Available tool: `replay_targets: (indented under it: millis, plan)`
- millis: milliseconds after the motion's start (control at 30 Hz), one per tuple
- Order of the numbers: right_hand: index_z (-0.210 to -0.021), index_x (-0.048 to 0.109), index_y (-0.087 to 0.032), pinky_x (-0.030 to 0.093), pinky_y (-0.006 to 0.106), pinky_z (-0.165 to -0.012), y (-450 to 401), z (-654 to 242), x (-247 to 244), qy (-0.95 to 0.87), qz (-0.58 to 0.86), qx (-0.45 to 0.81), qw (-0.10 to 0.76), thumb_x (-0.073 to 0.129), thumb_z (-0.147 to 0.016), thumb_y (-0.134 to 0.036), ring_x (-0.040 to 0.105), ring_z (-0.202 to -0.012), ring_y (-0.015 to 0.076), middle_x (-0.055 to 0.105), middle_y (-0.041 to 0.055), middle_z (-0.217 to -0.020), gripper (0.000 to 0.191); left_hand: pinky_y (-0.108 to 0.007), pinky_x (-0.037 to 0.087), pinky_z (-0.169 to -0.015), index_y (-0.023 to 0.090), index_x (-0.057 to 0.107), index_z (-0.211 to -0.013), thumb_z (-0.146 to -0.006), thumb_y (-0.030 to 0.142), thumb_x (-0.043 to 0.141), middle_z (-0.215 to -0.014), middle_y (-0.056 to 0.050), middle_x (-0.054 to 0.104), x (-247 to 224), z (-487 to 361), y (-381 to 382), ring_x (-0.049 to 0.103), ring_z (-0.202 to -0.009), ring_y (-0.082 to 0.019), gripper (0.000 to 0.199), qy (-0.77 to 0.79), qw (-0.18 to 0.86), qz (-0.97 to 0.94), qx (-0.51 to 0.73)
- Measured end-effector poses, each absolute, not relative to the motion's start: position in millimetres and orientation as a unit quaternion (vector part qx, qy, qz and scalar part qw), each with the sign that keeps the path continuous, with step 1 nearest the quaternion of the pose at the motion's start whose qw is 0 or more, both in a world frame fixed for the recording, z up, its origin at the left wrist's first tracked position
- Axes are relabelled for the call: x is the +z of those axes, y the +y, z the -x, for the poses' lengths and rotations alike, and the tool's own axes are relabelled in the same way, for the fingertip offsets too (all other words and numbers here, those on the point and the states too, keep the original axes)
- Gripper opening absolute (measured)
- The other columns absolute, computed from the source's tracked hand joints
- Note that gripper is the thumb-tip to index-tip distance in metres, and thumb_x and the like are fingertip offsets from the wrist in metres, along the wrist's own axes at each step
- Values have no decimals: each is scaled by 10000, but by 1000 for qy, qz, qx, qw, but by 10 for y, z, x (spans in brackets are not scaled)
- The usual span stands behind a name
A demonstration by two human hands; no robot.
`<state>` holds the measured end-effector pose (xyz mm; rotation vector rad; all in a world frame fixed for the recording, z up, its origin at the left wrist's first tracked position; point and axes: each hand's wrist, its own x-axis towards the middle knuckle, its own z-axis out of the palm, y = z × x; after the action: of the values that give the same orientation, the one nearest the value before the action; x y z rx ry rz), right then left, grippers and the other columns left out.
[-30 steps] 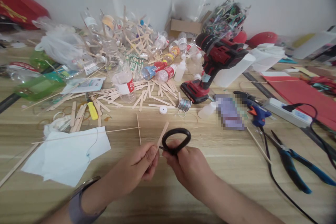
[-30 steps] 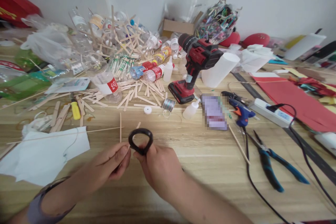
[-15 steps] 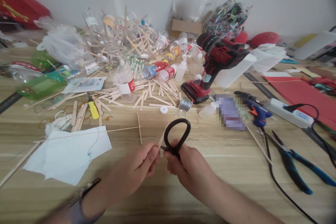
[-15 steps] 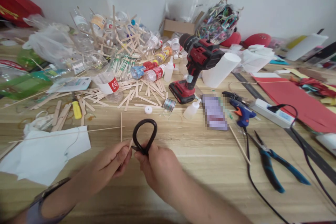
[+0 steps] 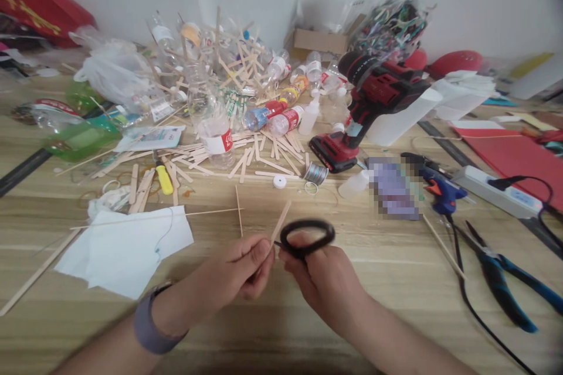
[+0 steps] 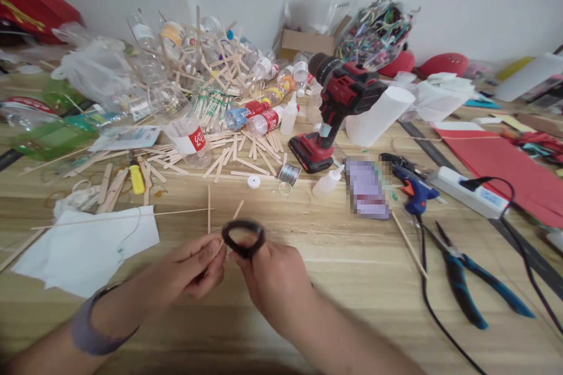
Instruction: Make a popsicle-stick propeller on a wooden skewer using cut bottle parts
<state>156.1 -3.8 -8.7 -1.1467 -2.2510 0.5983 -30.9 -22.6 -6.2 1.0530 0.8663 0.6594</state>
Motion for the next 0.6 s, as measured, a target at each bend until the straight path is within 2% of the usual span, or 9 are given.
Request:
replay_targets:
  millis: [67,167,233,400,600]
  plan:
    - [-804,529,-214,446,257,-506,-31,-1559,-83,-835,426,200,283,402,-963,-279,653,-541,174,685,36,-628,214,-280,170,-481,215,416,-712,-964,544,394,-489,93,297,-70,306,-232,213,-449,-87,414,363,765,-437,303]
    - [-779,474,-233,442,222,-482,-24,-1550,-38,-796,430,348,247,411,-948,-270,627,-491,141,639,-23,-549,184,-271,136,-464,208,415,-707,-962,525,426,-488,96,277,-73,282,-242,184,-447,-80,407,351,782,-406,317]
    - [-776,457,-239,440,212,-475,-28,-1543,3,-775,431,392,245,411,-936,-276,622,-485,132,634,-35,-551,170,-261,136,-458,201,423,-698,-952,527,461,-478,100,268,-60,256,-252,179,-444,-76,415,324,796,-375,347]
    - [-834,492,-229,423,207,-469,-41,-1557,50,-810,412,286,303,433,-901,-208,643,-515,134,660,-31,-602,93,-236,197,-452,202,468,-705,-917,506,558,-399,124,227,-14,206,-281,168,-385,-71,381,224,834,-299,406]
    - [-909,546,-221,472,209,-536,-26,-1590,49,-847,356,194,345,450,-926,-177,673,-603,133,703,-13,-715,108,-202,221,-423,206,449,-684,-899,438,612,-358,138,199,-14,211,-289,136,-346,-63,355,179,865,-248,399]
